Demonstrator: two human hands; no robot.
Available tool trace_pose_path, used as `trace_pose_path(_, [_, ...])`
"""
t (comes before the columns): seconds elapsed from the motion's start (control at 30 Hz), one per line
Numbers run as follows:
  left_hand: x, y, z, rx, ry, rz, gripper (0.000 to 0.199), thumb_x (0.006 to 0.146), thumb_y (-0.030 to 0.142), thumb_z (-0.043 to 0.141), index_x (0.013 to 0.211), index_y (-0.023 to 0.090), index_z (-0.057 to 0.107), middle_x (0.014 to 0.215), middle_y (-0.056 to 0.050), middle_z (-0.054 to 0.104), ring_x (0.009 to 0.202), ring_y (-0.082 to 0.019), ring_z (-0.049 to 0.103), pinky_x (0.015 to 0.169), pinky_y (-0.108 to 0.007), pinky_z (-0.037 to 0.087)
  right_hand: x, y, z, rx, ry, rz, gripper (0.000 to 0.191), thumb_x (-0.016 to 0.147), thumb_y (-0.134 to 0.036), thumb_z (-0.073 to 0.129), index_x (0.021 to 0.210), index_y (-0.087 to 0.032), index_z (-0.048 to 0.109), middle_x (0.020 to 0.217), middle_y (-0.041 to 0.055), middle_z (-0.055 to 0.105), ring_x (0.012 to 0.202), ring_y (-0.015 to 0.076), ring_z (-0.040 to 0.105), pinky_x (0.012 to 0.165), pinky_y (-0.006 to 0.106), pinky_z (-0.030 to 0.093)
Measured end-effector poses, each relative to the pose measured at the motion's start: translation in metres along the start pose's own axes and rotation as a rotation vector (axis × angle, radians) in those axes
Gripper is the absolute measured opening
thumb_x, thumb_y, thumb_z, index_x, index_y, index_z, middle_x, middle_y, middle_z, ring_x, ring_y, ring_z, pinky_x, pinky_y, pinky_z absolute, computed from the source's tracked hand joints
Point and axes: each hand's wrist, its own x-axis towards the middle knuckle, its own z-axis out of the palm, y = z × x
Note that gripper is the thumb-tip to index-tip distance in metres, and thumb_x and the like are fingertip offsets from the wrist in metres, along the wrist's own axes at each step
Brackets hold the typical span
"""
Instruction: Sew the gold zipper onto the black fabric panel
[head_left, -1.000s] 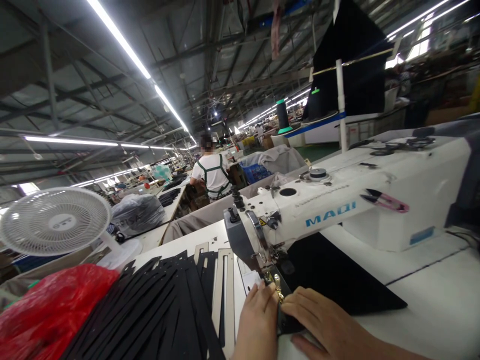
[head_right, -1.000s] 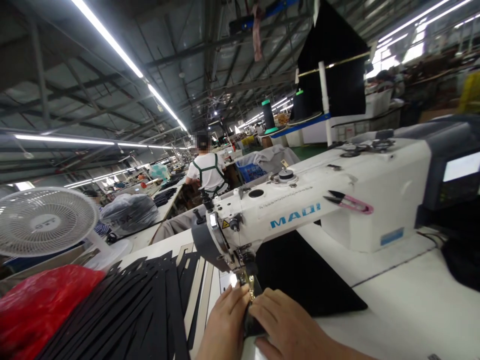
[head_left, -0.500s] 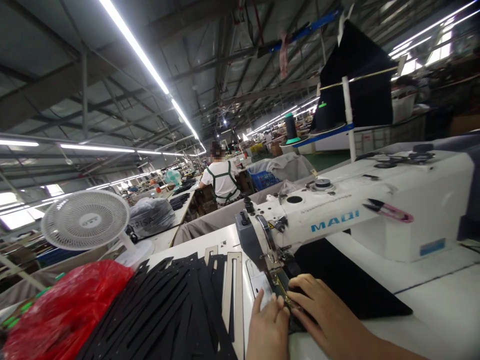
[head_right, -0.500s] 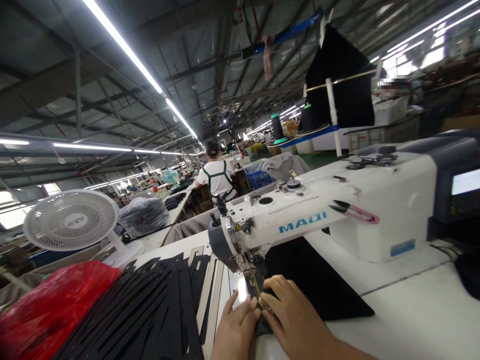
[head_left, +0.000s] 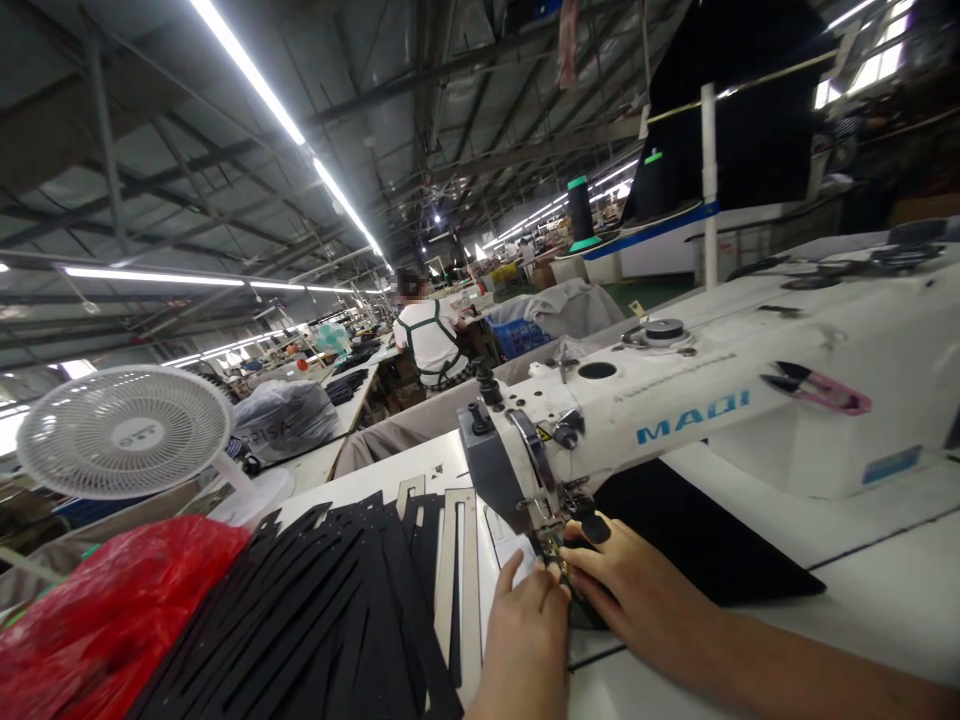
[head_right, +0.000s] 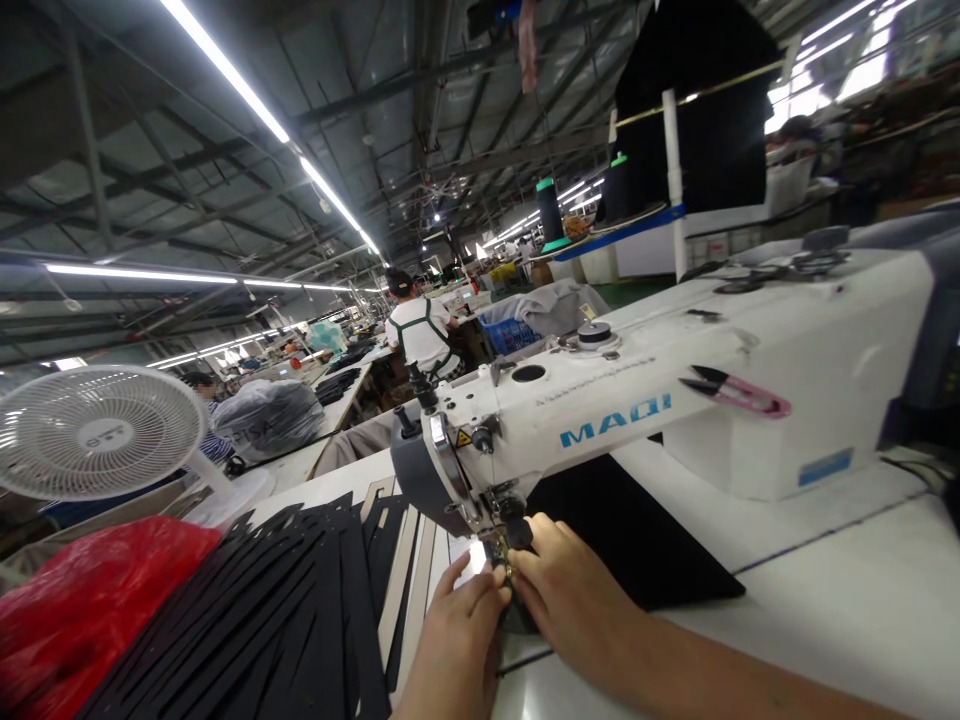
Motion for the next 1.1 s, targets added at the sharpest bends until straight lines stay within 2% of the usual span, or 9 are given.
trace_pose_path(0.03, [0.001,0.000,0.000,-0.009,-0.010,-0.005,0.028,0.082,0.004,0.032,0.085,0.017,0.057,0.082,-0.008,0.067,0.074,-0.018,0.067,0.087,-0.044,0.052,0.001,0.001,0.000,-0.005,0.006,-0.005,0.026,0.088,-0.014,0.038,0.083,-0.018,0.062,0.089,0.0081,0.057,0.085,0.0216,0.051,0.074,0.035,0.042])
trace_pose_path(0.13, [0.002,0.002,-0.006,-0.043,-0.158,-0.053,0.027,0.082,0.004,0.034,0.090,0.016,0.057,0.088,-0.009,0.067,0.082,-0.019,0.067,0.093,-0.046,0.048,0.002,0.003,0.002,-0.014,0.013,-0.013,0.026,0.089,-0.016,0.038,0.081,-0.018,0.063,0.087,0.0076,0.057,0.084,0.0205,0.053,0.073,0.033,0.042])
trace_pose_path(0.23, [0.002,0.003,-0.009,-0.038,-0.193,-0.079,0.026,0.081,0.003,0.035,0.088,0.015,0.057,0.084,-0.009,0.066,0.080,-0.020,0.066,0.095,-0.047,0.047,0.003,0.005,0.004,-0.023,0.014,-0.004,0.028,0.089,-0.016,0.036,0.081,-0.019,0.063,0.087,0.0075,0.058,0.084,0.0206,0.054,0.074,0.033,0.042])
trace_pose_path(0.4, [-0.003,0.000,0.000,-0.028,-0.176,-0.090,0.027,0.077,0.001,0.038,0.089,0.014,0.057,0.087,-0.009,0.066,0.086,-0.020,0.065,0.097,-0.048,0.044,0.008,0.005,0.002,-0.012,-0.004,-0.022,0.025,0.088,-0.014,0.039,0.081,-0.020,0.062,0.088,0.0070,0.060,0.083,0.0206,0.055,0.072,0.031,0.042])
trace_pose_path(0.63, [-0.003,-0.004,0.003,-0.014,-0.106,-0.031,0.030,0.073,0.000,0.035,0.087,0.014,0.057,0.080,-0.009,0.064,0.078,-0.021,0.066,0.092,-0.051,0.048,0.023,-0.001,-0.002,-0.127,-0.016,-0.127,0.029,0.075,0.004,0.039,0.077,-0.017,0.057,0.080,0.0039,0.063,0.071,0.0177,0.060,0.063,0.027,0.041])
trace_pose_path(0.87, [-0.001,-0.005,-0.004,0.017,-0.185,-0.017,0.030,0.074,0.000,0.037,0.093,0.013,0.057,0.084,-0.009,0.063,0.080,-0.020,0.065,0.094,-0.049,0.047,0.020,0.007,0.001,0.021,0.020,0.008,0.014,0.081,-0.011,0.043,0.077,-0.016,0.055,0.075,0.0052,0.063,0.067,0.0168,0.059,0.061,0.025,0.042])
trace_pose_path(0.97, [0.003,-0.003,-0.008,0.013,-0.215,-0.031,0.031,0.073,0.001,0.037,0.094,0.013,0.057,0.086,-0.010,0.063,0.085,-0.021,0.064,0.094,-0.048,0.047,0.022,0.011,0.001,0.006,-0.005,0.044,0.013,0.077,-0.010,0.047,0.078,-0.016,0.058,0.076,0.0039,0.064,0.069,0.0154,0.060,0.062,0.023,0.043])
trace_pose_path(1.03, [0.006,-0.002,-0.010,0.015,-0.237,-0.026,0.036,0.074,0.001,0.038,0.103,0.013,0.056,0.095,-0.011,0.062,0.093,-0.022,0.062,0.094,-0.048,0.048,0.023,0.012,0.001,-0.027,-0.003,0.057,0.012,0.076,-0.010,0.048,0.076,-0.017,0.059,0.075,0.0030,0.064,0.068,0.0143,0.061,0.061,0.021,0.044])
trace_pose_path(1.1, [0.006,0.000,-0.010,0.045,-0.188,-0.007,0.039,0.076,0.002,0.037,0.109,0.014,0.055,0.098,-0.012,0.061,0.096,-0.023,0.060,0.090,-0.047,0.050,0.023,0.011,0.001,-0.065,0.008,0.069,0.012,0.075,-0.011,0.049,0.073,-0.016,0.059,0.072,0.0026,0.064,0.065,0.0141,0.060,0.060,0.021,0.043])
